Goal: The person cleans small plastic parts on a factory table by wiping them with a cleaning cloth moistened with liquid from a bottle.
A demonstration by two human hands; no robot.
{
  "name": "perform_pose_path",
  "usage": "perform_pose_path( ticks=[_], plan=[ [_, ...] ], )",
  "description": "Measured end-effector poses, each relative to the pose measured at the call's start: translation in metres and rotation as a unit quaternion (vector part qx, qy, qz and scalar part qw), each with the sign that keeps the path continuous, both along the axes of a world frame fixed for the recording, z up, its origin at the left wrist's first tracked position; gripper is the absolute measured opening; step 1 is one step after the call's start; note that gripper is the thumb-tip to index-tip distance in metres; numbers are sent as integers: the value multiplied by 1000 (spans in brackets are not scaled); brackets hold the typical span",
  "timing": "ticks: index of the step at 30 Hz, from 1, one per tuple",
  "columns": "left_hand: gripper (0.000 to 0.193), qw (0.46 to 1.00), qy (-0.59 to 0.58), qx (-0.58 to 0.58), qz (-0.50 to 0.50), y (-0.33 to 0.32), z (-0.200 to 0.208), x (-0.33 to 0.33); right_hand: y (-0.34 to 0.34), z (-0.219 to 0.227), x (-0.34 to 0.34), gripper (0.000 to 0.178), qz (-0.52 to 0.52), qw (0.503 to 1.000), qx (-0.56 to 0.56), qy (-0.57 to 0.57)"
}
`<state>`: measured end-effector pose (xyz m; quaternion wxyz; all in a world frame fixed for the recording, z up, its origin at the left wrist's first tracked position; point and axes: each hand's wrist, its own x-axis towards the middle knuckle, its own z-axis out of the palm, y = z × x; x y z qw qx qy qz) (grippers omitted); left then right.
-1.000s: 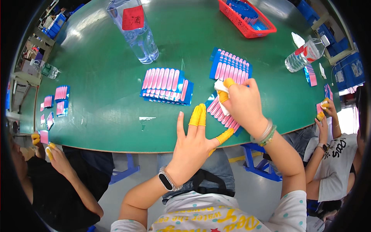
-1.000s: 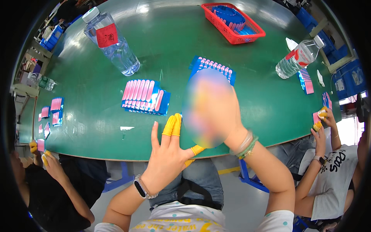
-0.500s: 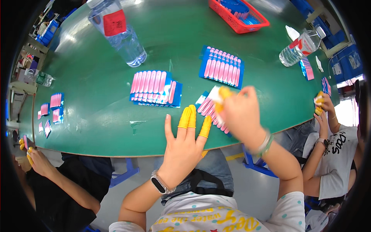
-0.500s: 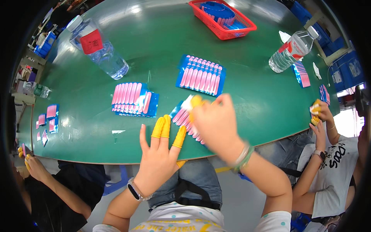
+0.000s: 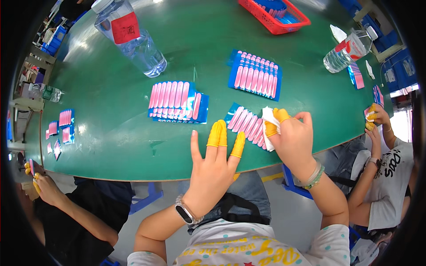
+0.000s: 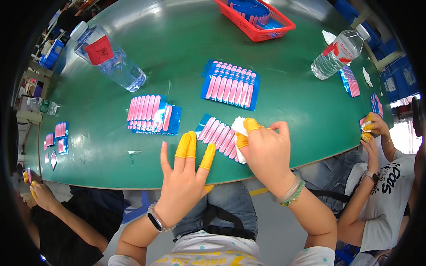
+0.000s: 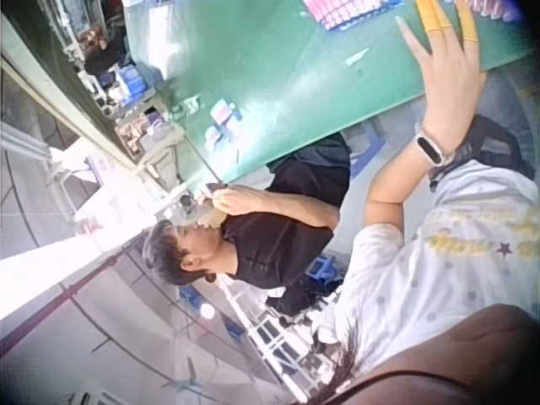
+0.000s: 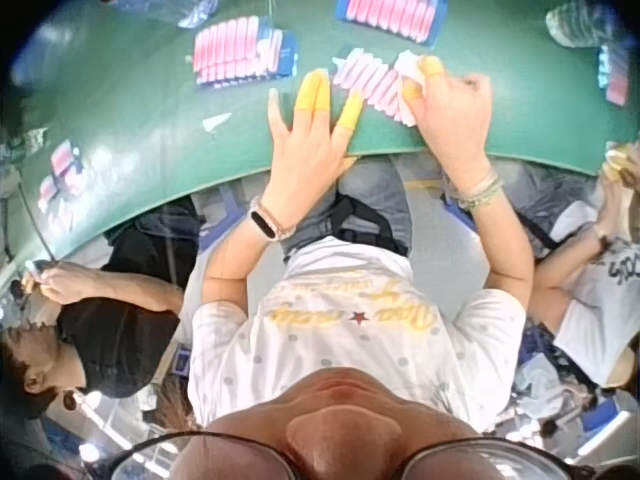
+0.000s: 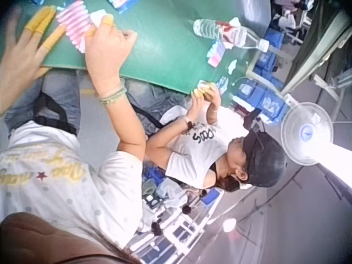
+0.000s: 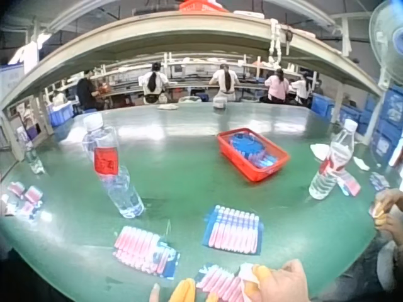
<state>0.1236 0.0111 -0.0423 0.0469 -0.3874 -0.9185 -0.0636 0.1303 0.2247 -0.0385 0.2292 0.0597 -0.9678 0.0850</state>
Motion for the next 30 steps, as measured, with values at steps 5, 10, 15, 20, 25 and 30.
perform_pose_path(
  ticks=[5, 10, 15, 20, 25, 30],
  plan=[
    [79, 1000, 20, -9, 7, 5, 1, 1, 2, -6, -3, 20, -20, 1000, 2, -4],
    [76, 999, 20, -34, 15, 9, 4, 2, -24, 1, 24, 21, 42, 999, -1, -24],
    [72, 1000, 17, -16, 20, 9, 2, 4, 4, -3, 15, 22, -31, 998, -15, -49],
    [69, 999, 13, -35, 18, 10, 4, 4, -1, 5, 27, 23, 11, 997, -31, -72],
    [69, 999, 21, -35, 19, 12, 2, 2, -3, 2, 30, 26, -18, 998, 4, -68],
    [70, 999, 27, -26, 33, 9, -3, 4, -26, 10, 50, 29, 12, 987, -91, -130]
  ],
)
